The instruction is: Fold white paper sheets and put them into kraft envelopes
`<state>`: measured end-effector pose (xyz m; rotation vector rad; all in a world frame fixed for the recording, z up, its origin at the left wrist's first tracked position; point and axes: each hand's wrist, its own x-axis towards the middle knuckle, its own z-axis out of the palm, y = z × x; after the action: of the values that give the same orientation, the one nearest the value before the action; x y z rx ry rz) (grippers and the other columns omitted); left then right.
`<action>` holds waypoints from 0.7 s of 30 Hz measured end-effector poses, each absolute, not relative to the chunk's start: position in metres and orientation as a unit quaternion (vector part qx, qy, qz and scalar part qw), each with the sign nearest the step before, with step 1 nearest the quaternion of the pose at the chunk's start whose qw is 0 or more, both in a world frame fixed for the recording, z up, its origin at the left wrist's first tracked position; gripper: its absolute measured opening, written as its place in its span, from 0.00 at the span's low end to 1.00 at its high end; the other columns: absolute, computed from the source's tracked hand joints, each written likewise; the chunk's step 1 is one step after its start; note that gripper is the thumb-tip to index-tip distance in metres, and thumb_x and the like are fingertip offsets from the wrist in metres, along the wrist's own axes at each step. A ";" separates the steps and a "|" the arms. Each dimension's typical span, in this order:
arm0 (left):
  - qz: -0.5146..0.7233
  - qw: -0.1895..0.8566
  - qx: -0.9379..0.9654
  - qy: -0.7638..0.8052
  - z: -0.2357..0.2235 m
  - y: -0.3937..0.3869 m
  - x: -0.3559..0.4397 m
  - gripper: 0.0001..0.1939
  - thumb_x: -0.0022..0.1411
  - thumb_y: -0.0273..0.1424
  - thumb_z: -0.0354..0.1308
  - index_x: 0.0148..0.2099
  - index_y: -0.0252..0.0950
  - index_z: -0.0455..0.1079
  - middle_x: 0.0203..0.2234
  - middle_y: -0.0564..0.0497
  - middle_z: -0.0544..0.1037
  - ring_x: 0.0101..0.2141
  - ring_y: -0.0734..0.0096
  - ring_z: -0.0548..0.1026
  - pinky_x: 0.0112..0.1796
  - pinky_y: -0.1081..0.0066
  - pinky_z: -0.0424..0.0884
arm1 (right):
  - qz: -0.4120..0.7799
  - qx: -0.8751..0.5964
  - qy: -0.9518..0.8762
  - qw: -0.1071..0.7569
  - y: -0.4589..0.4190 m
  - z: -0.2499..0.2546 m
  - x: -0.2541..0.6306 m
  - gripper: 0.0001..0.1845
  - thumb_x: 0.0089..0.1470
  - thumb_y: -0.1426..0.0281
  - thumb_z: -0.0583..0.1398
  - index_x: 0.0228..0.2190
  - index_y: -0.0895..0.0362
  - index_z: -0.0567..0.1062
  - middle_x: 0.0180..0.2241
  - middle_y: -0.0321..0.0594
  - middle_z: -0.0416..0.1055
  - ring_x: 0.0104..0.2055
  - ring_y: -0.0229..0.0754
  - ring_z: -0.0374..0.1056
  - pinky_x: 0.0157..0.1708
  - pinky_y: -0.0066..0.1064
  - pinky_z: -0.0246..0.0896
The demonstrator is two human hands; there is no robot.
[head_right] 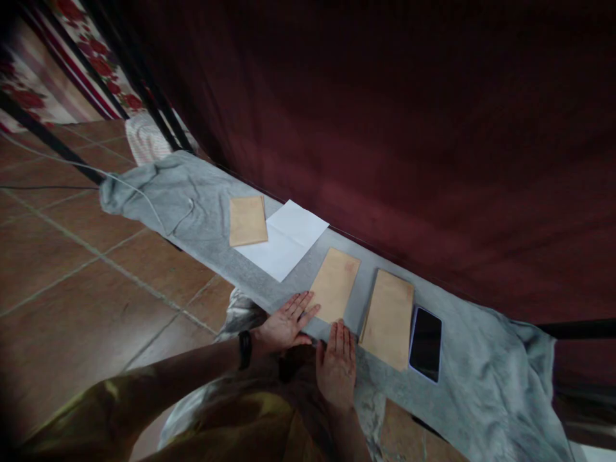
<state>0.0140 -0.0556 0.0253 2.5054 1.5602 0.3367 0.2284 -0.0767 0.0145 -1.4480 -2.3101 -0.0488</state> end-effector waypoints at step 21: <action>0.127 0.099 0.857 0.489 0.029 0.043 0.068 0.28 0.75 0.42 0.34 0.71 0.35 0.51 0.69 0.47 0.54 0.68 0.67 0.50 0.66 0.60 0.45 | -0.069 -0.529 -0.811 0.239 -0.046 -0.015 0.211 0.26 0.67 0.62 0.48 0.59 0.65 0.68 0.59 0.55 0.68 0.63 0.51 0.61 0.64 0.46 0.53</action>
<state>0.0675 0.0432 0.0292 2.5365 1.4470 0.3743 0.2107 -0.0463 -0.0147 -1.4500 -2.2213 -0.1892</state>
